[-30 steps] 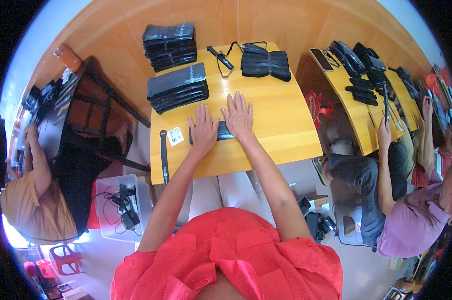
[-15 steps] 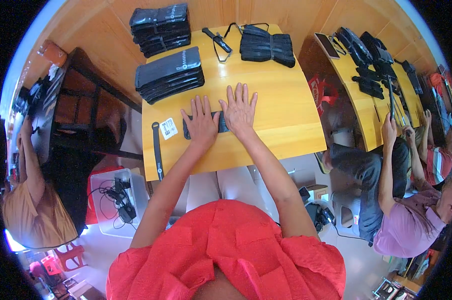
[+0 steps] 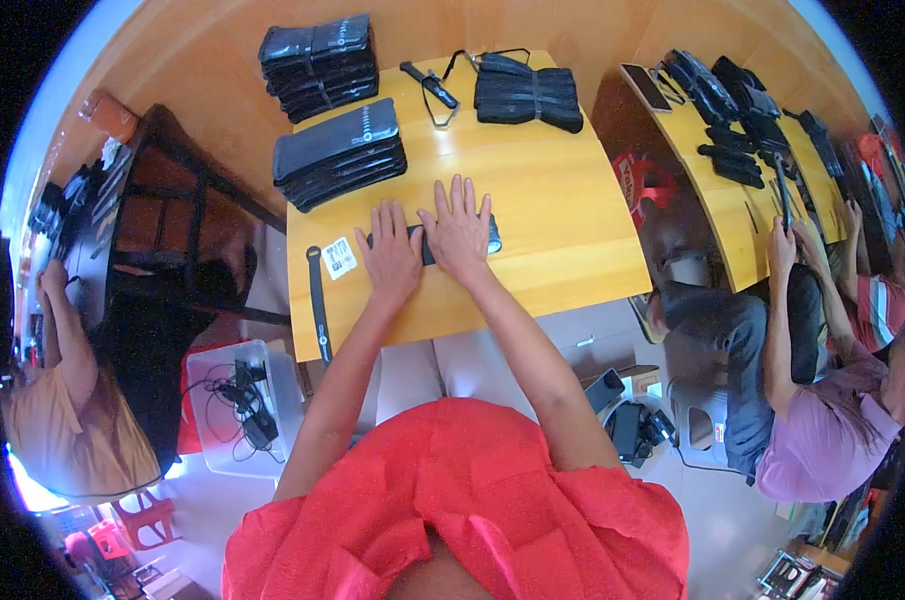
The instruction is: Attaching elastic straps to black fabric components for face masks.
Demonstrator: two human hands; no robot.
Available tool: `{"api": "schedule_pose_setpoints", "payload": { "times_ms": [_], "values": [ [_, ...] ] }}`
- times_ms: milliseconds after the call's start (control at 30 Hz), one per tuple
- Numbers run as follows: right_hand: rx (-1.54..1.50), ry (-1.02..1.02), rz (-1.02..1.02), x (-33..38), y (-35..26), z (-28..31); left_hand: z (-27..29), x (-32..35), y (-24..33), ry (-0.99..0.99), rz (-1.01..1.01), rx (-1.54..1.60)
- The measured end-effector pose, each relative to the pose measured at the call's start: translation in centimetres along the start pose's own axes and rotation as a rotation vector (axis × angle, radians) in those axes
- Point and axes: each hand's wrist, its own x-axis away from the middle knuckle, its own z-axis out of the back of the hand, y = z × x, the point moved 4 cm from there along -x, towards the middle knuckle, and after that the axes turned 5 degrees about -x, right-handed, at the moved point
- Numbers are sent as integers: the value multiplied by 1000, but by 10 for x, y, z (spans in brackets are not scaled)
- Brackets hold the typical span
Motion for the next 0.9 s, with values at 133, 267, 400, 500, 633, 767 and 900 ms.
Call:
{"api": "schedule_pose_setpoints", "payload": {
  "times_ms": [133,267,400,500,633,767,900],
  "values": [
    [-23,21,11,1,5,-3,-4,0,-2,-22,25,-37],
    [177,-20,-55,16,29,8,-5,-2,-8,-16,23,73],
    [55,-53,-74,32,38,43,28,9,-38,150,86,551],
    [-462,240,-145,46,72,47,80,45,-62,258,152,621],
    [-523,243,-203,55,71,60,109,114,-110,256,453,144],
    [-493,259,-136,53,68,61,102,145,-120,87,521,54],
    [-520,269,-110,54,71,58,100,148,-117,120,512,109]
  ]
}}
